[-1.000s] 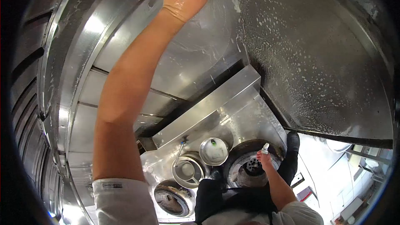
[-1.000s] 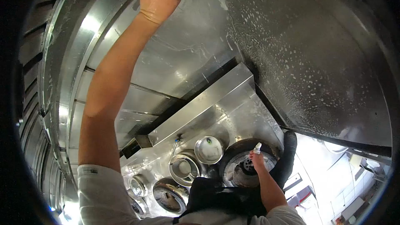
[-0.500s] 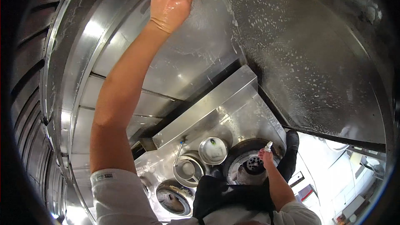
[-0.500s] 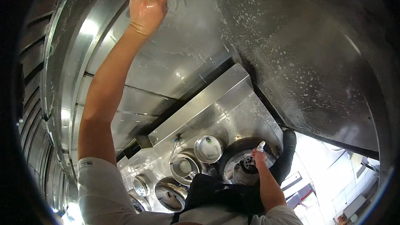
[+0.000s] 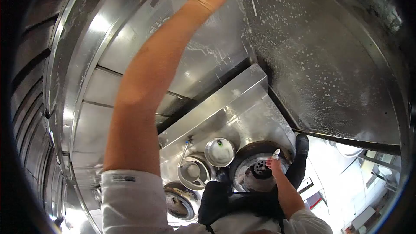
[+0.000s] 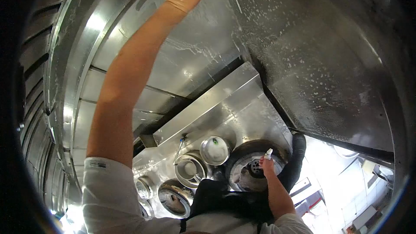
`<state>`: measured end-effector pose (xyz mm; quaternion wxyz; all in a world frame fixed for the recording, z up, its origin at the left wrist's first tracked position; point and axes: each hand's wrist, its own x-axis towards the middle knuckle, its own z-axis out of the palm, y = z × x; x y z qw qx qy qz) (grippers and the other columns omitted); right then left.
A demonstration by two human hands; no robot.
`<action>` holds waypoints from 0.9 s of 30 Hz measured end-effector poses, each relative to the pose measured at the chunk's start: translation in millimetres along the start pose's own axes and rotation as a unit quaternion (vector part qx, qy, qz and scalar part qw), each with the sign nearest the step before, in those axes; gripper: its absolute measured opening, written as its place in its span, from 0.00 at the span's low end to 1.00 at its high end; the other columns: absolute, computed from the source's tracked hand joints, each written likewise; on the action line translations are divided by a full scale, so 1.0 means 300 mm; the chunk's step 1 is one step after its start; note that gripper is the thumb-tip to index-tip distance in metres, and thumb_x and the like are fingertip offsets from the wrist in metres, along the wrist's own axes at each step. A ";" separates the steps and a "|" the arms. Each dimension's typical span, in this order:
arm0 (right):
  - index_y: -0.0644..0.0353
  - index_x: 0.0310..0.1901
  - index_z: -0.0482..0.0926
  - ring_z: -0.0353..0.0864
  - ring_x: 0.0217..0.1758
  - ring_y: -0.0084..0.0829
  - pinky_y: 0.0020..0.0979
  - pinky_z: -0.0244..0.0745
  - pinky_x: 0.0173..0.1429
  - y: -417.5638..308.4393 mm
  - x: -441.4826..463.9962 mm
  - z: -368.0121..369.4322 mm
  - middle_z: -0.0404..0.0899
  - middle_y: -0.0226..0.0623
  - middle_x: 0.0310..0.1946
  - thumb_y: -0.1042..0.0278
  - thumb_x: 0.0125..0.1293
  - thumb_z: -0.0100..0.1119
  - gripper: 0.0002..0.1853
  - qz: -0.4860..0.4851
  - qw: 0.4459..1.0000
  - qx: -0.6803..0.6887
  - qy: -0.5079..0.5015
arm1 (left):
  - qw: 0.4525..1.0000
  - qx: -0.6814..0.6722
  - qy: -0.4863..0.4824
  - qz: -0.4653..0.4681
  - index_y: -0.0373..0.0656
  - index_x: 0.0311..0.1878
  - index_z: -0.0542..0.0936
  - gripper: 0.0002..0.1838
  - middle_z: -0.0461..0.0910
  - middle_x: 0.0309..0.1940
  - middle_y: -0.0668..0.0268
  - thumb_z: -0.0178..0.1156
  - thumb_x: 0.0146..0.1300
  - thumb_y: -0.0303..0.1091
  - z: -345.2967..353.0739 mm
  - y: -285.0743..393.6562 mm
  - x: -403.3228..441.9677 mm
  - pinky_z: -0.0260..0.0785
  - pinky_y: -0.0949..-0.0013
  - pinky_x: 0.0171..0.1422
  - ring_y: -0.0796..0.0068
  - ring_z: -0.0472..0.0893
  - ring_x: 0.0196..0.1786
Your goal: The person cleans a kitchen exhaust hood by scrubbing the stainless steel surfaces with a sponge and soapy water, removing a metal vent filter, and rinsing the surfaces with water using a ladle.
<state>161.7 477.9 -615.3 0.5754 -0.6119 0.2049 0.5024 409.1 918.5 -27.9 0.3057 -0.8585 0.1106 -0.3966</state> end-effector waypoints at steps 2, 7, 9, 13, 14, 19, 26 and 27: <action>0.54 0.34 0.75 0.79 0.24 0.28 0.29 0.69 0.28 0.004 -0.021 -0.018 0.81 0.33 0.26 0.50 0.67 0.46 0.16 -0.006 1.000 0.006 0.013 | 0.996 -0.049 0.052 -0.048 0.44 0.45 0.81 0.18 0.80 0.43 0.59 0.61 0.49 0.20 0.065 0.049 -0.063 0.66 0.58 0.47 0.58 0.74 0.41; 0.55 0.35 0.74 0.78 0.23 0.29 0.30 0.69 0.27 -0.052 -0.013 -0.060 0.80 0.33 0.25 0.53 0.67 0.46 0.15 0.009 0.997 0.080 -0.022 | 0.794 -0.312 0.238 -0.465 0.39 0.44 0.79 0.15 0.80 0.35 0.53 0.61 0.50 0.22 0.045 0.110 -0.190 0.67 0.58 0.45 0.59 0.78 0.34; 0.55 0.35 0.74 0.77 0.23 0.29 0.31 0.69 0.27 -0.091 -0.027 -0.078 0.79 0.33 0.25 0.53 0.67 0.46 0.15 0.014 0.997 0.079 -0.002 | 0.659 -0.407 0.271 -0.571 0.39 0.44 0.78 0.14 0.80 0.34 0.53 0.60 0.51 0.22 0.089 0.108 -0.138 0.66 0.59 0.39 0.59 0.77 0.31; 0.55 0.35 0.74 0.77 0.24 0.29 0.32 0.69 0.31 -0.086 -0.032 -0.077 0.79 0.34 0.26 0.53 0.67 0.45 0.14 0.004 0.997 0.082 0.006 | 0.653 -0.406 0.338 -0.543 0.37 0.46 0.79 0.09 0.79 0.33 0.67 0.51 0.66 0.24 0.148 0.093 -0.007 0.64 0.70 0.35 0.73 0.74 0.33; 0.54 0.35 0.74 0.77 0.25 0.29 0.32 0.69 0.31 -0.084 -0.029 -0.083 0.79 0.34 0.26 0.53 0.68 0.45 0.14 -0.007 0.997 0.083 0.000 | 0.593 -0.469 0.363 -0.545 0.37 0.46 0.79 0.09 0.78 0.32 0.68 0.51 0.66 0.24 0.135 0.103 0.009 0.63 0.72 0.33 0.74 0.74 0.31; 0.54 0.35 0.74 0.78 0.26 0.28 0.31 0.68 0.33 -0.081 -0.019 -0.093 0.80 0.34 0.27 0.53 0.68 0.44 0.14 0.016 0.998 0.059 0.003 | 0.420 -0.604 0.290 -0.612 0.39 0.47 0.78 0.11 0.77 0.31 0.64 0.52 0.64 0.24 0.094 0.062 -0.019 0.62 0.72 0.31 0.71 0.73 0.29; 0.55 0.35 0.74 0.79 0.26 0.28 0.30 0.68 0.29 -0.035 0.008 -0.095 0.81 0.34 0.27 0.51 0.67 0.44 0.16 -0.005 0.999 0.038 -0.005 | 0.387 -0.586 0.258 -0.664 0.40 0.54 0.76 0.15 0.79 0.37 0.54 0.49 0.65 0.30 0.151 0.029 -0.030 0.68 0.60 0.36 0.59 0.77 0.35; 0.55 0.35 0.74 0.79 0.26 0.29 0.30 0.68 0.29 -0.019 -0.001 -0.099 0.81 0.34 0.27 0.51 0.67 0.44 0.16 -0.001 0.999 0.035 -0.010 | 0.384 -0.573 0.262 -0.675 0.40 0.55 0.75 0.16 0.79 0.38 0.53 0.48 0.65 0.31 0.139 0.025 -0.052 0.69 0.57 0.37 0.57 0.78 0.36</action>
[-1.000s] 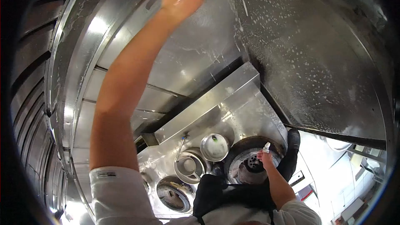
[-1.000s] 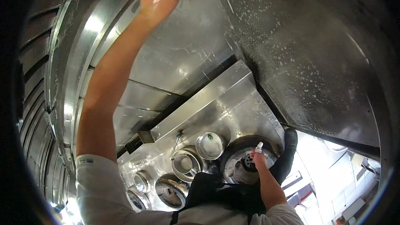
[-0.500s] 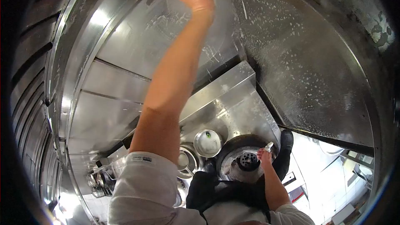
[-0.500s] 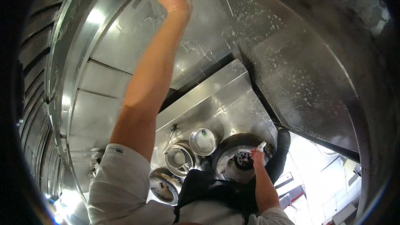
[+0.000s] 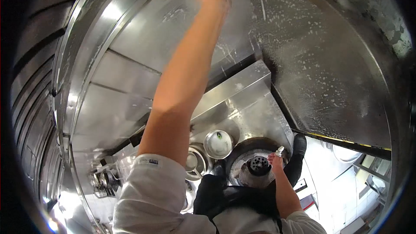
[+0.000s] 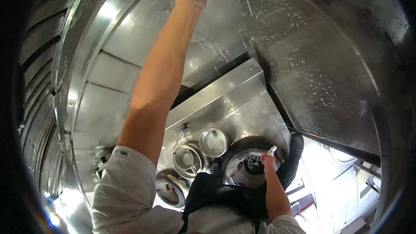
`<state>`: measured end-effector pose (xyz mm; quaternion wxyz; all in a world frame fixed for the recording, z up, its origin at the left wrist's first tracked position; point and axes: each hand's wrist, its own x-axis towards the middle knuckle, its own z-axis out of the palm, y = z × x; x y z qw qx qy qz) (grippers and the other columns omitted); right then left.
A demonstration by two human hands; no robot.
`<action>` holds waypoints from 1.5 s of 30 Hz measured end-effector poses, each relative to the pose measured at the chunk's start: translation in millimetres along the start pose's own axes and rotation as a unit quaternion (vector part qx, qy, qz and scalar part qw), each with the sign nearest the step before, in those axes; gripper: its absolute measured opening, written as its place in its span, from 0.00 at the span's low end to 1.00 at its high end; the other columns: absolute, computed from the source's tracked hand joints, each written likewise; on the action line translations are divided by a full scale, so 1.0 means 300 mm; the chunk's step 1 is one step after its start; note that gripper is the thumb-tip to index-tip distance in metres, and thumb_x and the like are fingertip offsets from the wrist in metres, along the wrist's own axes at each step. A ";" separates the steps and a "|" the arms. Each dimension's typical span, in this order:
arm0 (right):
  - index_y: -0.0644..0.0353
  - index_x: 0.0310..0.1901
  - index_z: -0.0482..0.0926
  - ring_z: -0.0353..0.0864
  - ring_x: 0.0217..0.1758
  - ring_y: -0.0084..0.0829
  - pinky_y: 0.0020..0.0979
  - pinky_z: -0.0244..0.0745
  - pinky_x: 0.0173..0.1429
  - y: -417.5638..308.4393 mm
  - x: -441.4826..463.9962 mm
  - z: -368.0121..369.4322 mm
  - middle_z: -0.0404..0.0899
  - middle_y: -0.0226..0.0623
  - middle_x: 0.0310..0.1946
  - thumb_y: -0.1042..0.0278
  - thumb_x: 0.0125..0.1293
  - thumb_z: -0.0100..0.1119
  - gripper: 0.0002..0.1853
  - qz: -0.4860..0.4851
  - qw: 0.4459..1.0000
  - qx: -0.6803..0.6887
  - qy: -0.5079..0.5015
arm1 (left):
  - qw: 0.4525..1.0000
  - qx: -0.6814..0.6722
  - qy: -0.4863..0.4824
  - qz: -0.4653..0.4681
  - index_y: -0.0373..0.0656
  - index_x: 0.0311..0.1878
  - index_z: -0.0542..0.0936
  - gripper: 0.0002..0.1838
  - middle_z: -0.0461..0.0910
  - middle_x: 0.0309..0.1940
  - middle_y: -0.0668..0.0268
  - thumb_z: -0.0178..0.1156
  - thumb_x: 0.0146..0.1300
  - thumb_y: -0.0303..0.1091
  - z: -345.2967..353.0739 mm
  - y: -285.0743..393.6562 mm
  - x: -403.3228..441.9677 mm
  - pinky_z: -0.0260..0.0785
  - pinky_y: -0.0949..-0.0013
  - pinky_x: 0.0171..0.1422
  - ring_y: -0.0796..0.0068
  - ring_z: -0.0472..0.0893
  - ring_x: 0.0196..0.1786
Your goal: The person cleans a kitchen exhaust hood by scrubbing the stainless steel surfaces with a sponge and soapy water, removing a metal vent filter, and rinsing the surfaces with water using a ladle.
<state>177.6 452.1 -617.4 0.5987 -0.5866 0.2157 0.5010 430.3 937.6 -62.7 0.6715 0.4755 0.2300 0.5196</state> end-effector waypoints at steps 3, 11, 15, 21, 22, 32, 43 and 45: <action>0.55 0.35 0.74 0.79 0.26 0.29 0.31 0.69 0.29 -0.030 -0.032 -0.002 0.81 0.34 0.27 0.51 0.68 0.44 0.16 0.008 1.000 -0.012 0.013 | 0.908 0.401 0.024 0.123 0.36 0.56 0.75 0.21 0.77 0.50 0.44 0.52 0.57 0.23 -0.084 0.080 -0.028 0.66 0.54 0.56 0.48 0.74 0.55; 0.52 0.33 0.74 0.77 0.24 0.28 0.31 0.68 0.27 -0.057 0.045 0.032 0.80 0.33 0.26 0.50 0.68 0.45 0.16 -0.006 0.998 -0.069 0.000 | 0.447 0.674 -0.042 0.586 0.42 0.45 0.81 0.12 0.77 0.47 0.55 0.57 0.57 0.30 -0.076 0.336 0.000 0.65 0.54 0.49 0.53 0.74 0.47; 0.53 0.33 0.74 0.76 0.22 0.27 0.30 0.67 0.26 -0.054 0.070 0.056 0.79 0.32 0.24 0.48 0.67 0.45 0.17 -0.028 0.992 -0.118 -0.021 | 0.365 0.793 -0.076 0.482 0.41 0.46 0.75 0.16 0.79 0.37 0.51 0.56 0.51 0.21 -0.396 0.447 0.027 0.67 0.59 0.34 0.56 0.77 0.33; 0.53 0.30 0.74 0.75 0.21 0.26 0.31 0.66 0.26 -0.079 0.135 0.072 0.78 0.32 0.23 0.48 0.66 0.45 0.18 -0.048 0.985 -0.162 -0.024 | 0.317 0.781 0.056 0.535 0.42 0.43 0.78 0.13 0.75 0.36 0.53 0.60 0.52 0.27 -1.154 0.821 -0.091 0.63 0.53 0.43 0.53 0.73 0.40; 0.53 0.30 0.74 0.75 0.21 0.26 0.31 0.66 0.25 -0.085 0.149 0.054 0.78 0.32 0.23 0.48 0.66 0.45 0.18 -0.039 0.986 -0.157 -0.028 | 0.327 0.782 0.064 0.526 0.42 0.41 0.77 0.11 0.75 0.35 0.53 0.60 0.52 0.27 -1.154 0.832 -0.115 0.62 0.53 0.42 0.53 0.73 0.40; 0.52 0.31 0.74 0.72 0.19 0.26 0.28 0.62 0.22 -0.072 0.073 0.033 0.76 0.32 0.21 0.52 0.65 0.47 0.14 0.014 0.993 -0.111 -0.029 | 0.455 0.780 -0.045 0.428 0.48 0.42 0.79 0.09 0.77 0.39 0.63 0.52 0.63 0.35 -0.071 0.398 -0.064 0.66 0.56 0.48 0.64 0.75 0.45; 0.52 0.28 0.73 0.71 0.16 0.27 0.28 0.60 0.18 0.111 0.221 -0.022 0.75 0.31 0.20 0.51 0.61 0.52 0.14 0.035 0.980 -0.195 -0.012 | 0.302 0.713 0.054 0.630 0.45 0.35 0.76 0.10 0.72 0.30 0.58 0.57 0.47 0.26 -1.446 0.937 -0.085 0.60 0.54 0.40 0.56 0.72 0.38; 0.53 0.29 0.74 0.72 0.17 0.27 0.28 0.62 0.19 0.179 0.212 -0.001 0.76 0.32 0.21 0.52 0.62 0.53 0.14 0.005 0.967 -0.253 -0.017 | 0.299 0.802 0.090 0.509 0.42 0.39 0.76 0.12 0.73 0.32 0.55 0.56 0.48 0.23 -1.820 1.132 -0.160 0.62 0.52 0.44 0.51 0.73 0.39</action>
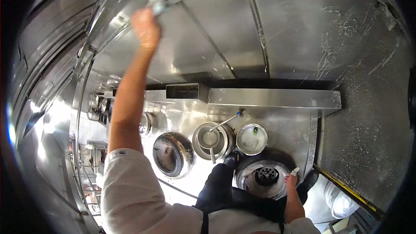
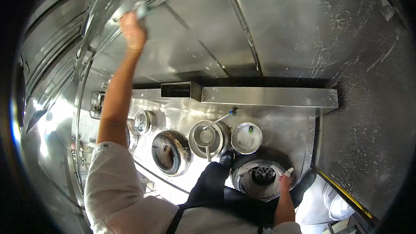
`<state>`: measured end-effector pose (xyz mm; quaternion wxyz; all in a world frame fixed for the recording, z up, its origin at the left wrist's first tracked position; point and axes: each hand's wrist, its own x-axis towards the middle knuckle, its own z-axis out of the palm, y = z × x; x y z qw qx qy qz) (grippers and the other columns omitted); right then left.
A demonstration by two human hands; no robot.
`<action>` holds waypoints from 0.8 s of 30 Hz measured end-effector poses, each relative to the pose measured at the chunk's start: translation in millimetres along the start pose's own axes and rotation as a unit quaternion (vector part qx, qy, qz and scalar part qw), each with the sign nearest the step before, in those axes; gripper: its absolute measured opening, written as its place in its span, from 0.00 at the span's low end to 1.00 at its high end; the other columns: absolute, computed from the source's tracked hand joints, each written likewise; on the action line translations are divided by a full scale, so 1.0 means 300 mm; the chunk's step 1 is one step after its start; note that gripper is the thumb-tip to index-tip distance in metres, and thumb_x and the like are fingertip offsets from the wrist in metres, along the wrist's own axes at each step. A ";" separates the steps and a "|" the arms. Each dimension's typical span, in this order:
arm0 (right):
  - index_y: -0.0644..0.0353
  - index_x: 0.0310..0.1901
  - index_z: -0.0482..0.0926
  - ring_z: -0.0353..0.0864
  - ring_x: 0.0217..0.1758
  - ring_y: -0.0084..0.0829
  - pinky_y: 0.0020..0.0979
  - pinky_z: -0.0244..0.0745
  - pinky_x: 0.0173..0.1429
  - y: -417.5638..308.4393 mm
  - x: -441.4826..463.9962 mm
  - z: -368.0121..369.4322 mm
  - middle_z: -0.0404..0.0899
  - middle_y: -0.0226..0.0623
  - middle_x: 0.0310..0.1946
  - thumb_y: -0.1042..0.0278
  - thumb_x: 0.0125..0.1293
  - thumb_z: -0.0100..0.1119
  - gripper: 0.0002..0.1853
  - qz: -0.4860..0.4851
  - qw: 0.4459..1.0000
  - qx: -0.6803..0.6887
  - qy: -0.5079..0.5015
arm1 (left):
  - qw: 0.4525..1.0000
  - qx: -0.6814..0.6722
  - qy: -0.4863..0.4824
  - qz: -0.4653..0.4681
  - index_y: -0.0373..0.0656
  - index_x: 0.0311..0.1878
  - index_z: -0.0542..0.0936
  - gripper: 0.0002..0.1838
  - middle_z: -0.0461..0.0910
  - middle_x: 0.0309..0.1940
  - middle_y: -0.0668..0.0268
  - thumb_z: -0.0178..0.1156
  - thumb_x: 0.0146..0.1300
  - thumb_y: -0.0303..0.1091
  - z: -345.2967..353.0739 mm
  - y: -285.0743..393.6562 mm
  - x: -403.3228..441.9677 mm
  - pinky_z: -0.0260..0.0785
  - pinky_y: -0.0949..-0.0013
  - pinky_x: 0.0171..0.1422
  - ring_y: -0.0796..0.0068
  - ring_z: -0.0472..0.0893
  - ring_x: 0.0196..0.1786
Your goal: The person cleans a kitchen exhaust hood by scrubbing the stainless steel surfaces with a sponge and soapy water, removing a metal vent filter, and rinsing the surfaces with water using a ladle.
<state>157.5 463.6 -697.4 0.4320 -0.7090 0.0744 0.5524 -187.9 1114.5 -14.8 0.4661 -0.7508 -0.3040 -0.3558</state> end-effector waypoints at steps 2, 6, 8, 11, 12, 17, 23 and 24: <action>0.54 0.30 0.75 0.73 0.18 0.28 0.29 0.64 0.19 0.029 -0.022 0.045 0.76 0.33 0.22 0.52 0.62 0.54 0.14 -0.033 0.998 -0.053 0.002 | 0.993 0.055 -0.078 -0.077 0.33 0.44 0.75 0.14 0.77 0.34 0.50 0.59 0.56 0.30 -0.088 -0.260 -0.146 0.66 0.50 0.48 0.48 0.76 0.42; 0.61 0.35 0.75 0.77 0.22 0.29 0.29 0.72 0.23 0.037 -0.130 0.095 0.76 0.33 0.23 0.63 0.65 0.53 0.09 0.052 0.967 0.198 -0.151 | 0.750 -0.069 -0.044 -0.656 0.37 0.50 0.77 0.18 0.83 0.40 0.57 0.53 0.66 0.41 -0.080 -0.588 -0.207 0.73 0.57 0.38 0.56 0.82 0.42; 0.56 0.32 0.75 0.72 0.19 0.28 0.28 0.65 0.21 0.044 -0.161 0.093 0.74 0.31 0.21 0.55 0.63 0.55 0.13 -0.011 0.990 0.097 -0.106 | 0.829 0.233 -0.432 -0.270 0.41 0.50 0.79 0.18 0.84 0.41 0.61 0.52 0.66 0.44 -0.005 -0.626 -0.111 0.73 0.59 0.40 0.61 0.83 0.42; 0.55 0.32 0.75 0.72 0.18 0.28 0.28 0.64 0.21 -0.044 -0.229 0.082 0.74 0.31 0.21 0.53 0.63 0.54 0.14 0.010 0.999 0.001 -0.034 | 0.863 0.160 -0.397 -0.268 0.39 0.46 0.80 0.17 0.83 0.39 0.57 0.55 0.61 0.42 0.148 -0.465 0.065 0.72 0.58 0.43 0.62 0.82 0.41; 0.57 0.34 0.75 0.74 0.20 0.28 0.28 0.68 0.22 -0.061 -0.224 0.055 0.75 0.32 0.22 0.55 0.64 0.53 0.13 0.031 0.999 0.003 -0.030 | 0.871 0.024 -0.280 -0.402 0.37 0.45 0.80 0.17 0.83 0.38 0.54 0.56 0.59 0.40 0.223 -0.394 0.124 0.72 0.57 0.45 0.61 0.81 0.41; 0.56 0.34 0.74 0.72 0.19 0.28 0.27 0.63 0.20 -0.131 -0.259 -0.037 0.74 0.32 0.21 0.46 0.65 0.48 0.19 0.055 0.998 -0.006 -0.025 | 0.924 -0.132 -0.211 -0.289 0.37 0.47 0.80 0.19 0.82 0.42 0.46 0.58 0.57 0.40 0.007 -0.031 0.196 0.71 0.57 0.54 0.53 0.81 0.51; 0.57 0.29 0.71 0.71 0.18 0.26 0.28 0.64 0.20 -0.105 -0.203 -0.048 0.71 0.31 0.19 0.38 0.65 0.47 0.26 -0.004 0.997 -0.072 0.016 | 0.876 0.067 -0.287 -0.383 0.37 0.50 0.80 0.26 0.79 0.50 0.48 0.55 0.57 0.49 0.051 -0.064 0.210 0.71 0.57 0.53 0.52 0.80 0.52; 0.57 0.29 0.71 0.71 0.18 0.26 0.28 0.66 0.21 -0.062 -0.135 -0.054 0.71 0.31 0.19 0.37 0.66 0.46 0.26 -0.012 0.997 -0.066 0.025 | 0.841 0.083 -0.310 -0.435 0.37 0.49 0.80 0.25 0.79 0.50 0.49 0.53 0.59 0.48 0.043 -0.106 0.206 0.69 0.52 0.55 0.52 0.80 0.52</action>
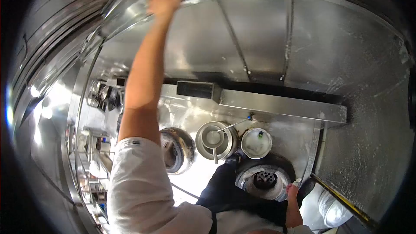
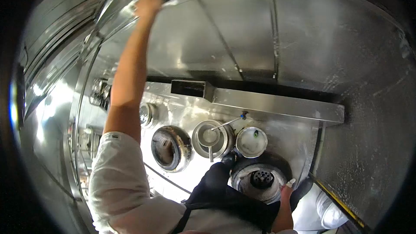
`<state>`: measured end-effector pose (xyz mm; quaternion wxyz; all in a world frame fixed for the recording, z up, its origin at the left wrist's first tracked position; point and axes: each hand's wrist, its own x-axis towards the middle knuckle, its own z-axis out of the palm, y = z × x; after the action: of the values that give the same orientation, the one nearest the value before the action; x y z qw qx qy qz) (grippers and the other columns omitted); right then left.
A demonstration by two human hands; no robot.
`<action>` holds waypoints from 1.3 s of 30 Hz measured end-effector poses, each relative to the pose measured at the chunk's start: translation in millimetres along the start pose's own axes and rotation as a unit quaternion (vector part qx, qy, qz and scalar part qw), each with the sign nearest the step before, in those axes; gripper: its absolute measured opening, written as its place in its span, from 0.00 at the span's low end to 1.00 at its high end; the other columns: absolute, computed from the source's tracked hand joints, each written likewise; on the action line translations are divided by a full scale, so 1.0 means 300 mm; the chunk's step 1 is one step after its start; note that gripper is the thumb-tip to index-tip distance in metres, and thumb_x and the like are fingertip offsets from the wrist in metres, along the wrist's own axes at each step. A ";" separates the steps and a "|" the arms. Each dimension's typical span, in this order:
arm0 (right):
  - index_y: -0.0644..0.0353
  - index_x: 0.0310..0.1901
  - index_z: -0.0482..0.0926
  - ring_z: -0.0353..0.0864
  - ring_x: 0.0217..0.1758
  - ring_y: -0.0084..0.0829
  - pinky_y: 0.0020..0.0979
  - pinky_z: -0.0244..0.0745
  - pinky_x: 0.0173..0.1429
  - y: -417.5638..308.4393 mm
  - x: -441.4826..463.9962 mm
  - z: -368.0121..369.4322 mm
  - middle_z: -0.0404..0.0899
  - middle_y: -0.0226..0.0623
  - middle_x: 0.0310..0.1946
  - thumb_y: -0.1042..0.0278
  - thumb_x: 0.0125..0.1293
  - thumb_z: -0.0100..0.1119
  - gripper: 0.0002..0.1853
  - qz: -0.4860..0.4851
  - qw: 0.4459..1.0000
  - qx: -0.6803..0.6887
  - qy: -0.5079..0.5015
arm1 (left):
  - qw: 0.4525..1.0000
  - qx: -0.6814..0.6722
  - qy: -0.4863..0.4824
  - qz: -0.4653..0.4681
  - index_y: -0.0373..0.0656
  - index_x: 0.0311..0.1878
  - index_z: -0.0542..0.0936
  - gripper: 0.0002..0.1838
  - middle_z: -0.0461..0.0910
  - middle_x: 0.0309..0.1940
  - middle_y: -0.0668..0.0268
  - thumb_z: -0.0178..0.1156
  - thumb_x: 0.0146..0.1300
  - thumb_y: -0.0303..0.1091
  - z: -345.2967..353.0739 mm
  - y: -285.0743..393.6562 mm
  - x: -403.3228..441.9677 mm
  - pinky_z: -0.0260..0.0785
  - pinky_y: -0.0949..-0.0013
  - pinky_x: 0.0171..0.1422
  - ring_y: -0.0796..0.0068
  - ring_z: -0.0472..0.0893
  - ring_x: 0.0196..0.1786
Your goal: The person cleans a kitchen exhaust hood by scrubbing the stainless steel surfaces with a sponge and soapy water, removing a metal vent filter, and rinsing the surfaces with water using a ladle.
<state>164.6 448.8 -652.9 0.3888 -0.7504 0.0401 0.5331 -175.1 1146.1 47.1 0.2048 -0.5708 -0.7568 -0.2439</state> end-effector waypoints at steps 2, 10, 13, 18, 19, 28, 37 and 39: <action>0.58 0.28 0.71 0.73 0.19 0.27 0.28 0.70 0.23 0.072 0.060 0.030 0.72 0.32 0.19 0.38 0.67 0.47 0.27 -0.057 0.998 0.030 -0.004 | 0.986 0.045 -0.069 0.146 0.38 0.46 0.81 0.20 0.79 0.49 0.50 0.49 0.63 0.44 0.091 -0.201 0.172 0.70 0.51 0.52 0.53 0.80 0.50; 0.60 0.33 0.75 0.76 0.23 0.31 0.29 0.70 0.25 0.152 0.038 0.138 0.76 0.35 0.25 0.59 0.64 0.53 0.12 0.105 0.932 0.287 -0.194 | 0.873 -0.272 -0.010 0.404 0.38 0.38 0.80 0.16 0.78 0.35 0.48 0.53 0.58 0.42 0.006 0.487 -0.123 0.69 0.59 0.47 0.54 0.78 0.41; 0.56 0.33 0.76 0.77 0.22 0.30 0.30 0.69 0.25 0.028 0.002 0.142 0.79 0.34 0.25 0.51 0.65 0.49 0.16 0.045 0.974 0.177 -0.136 | 0.817 -0.076 0.010 0.572 0.40 0.26 0.83 0.13 0.80 0.24 0.48 0.54 0.50 0.38 -0.147 1.025 -0.407 0.73 0.53 0.36 0.50 0.82 0.31; 0.54 0.35 0.76 0.78 0.23 0.28 0.29 0.65 0.26 -0.168 -0.106 0.042 0.81 0.33 0.26 0.48 0.65 0.49 0.17 0.022 0.979 0.201 -0.038 | 0.839 -0.284 -0.171 0.432 0.36 0.59 0.74 0.26 0.69 0.62 0.44 0.45 0.65 0.44 -0.435 1.568 -0.860 0.50 0.31 0.66 0.39 0.65 0.66; 0.54 0.35 0.76 0.78 0.22 0.28 0.29 0.66 0.26 -0.152 -0.098 0.019 0.81 0.33 0.26 0.48 0.65 0.49 0.17 0.017 0.972 0.228 -0.058 | 0.817 -0.303 -0.191 0.452 0.36 0.61 0.73 0.27 0.64 0.66 0.44 0.44 0.66 0.44 -0.482 1.621 -0.918 0.44 0.28 0.67 0.36 0.60 0.69; 0.54 0.33 0.78 0.77 0.21 0.26 0.28 0.67 0.21 -0.116 -0.145 0.056 0.79 0.32 0.23 0.54 0.65 0.48 0.14 0.044 0.962 0.270 -0.025 | 0.843 -0.236 0.017 0.482 0.32 0.63 0.69 0.31 0.58 0.69 0.43 0.32 0.73 0.48 -0.458 1.691 -1.027 0.33 0.38 0.75 0.41 0.54 0.73; 0.52 0.34 0.76 0.79 0.23 0.27 0.32 0.69 0.27 -0.112 -0.173 0.060 0.81 0.31 0.26 0.51 0.63 0.49 0.14 0.062 0.975 0.210 -0.025 | 0.841 -0.142 0.162 0.496 0.51 0.61 0.76 0.41 0.70 0.61 0.48 0.29 0.65 0.71 -0.229 1.283 -0.786 0.52 0.47 0.71 0.43 0.65 0.66; 0.52 0.34 0.76 0.79 0.23 0.27 0.31 0.69 0.27 -0.110 -0.176 0.056 0.81 0.31 0.26 0.51 0.63 0.48 0.14 0.067 0.978 0.195 -0.011 | 0.892 -0.085 0.062 0.440 0.53 0.64 0.72 0.37 0.69 0.63 0.47 0.31 0.67 0.69 -0.235 1.154 -0.741 0.52 0.47 0.71 0.42 0.64 0.67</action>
<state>144.8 463.5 -593.4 0.4915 -0.6502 0.1891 0.5476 219.6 1013.1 19.2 0.2883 -0.8443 -0.3903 -0.2273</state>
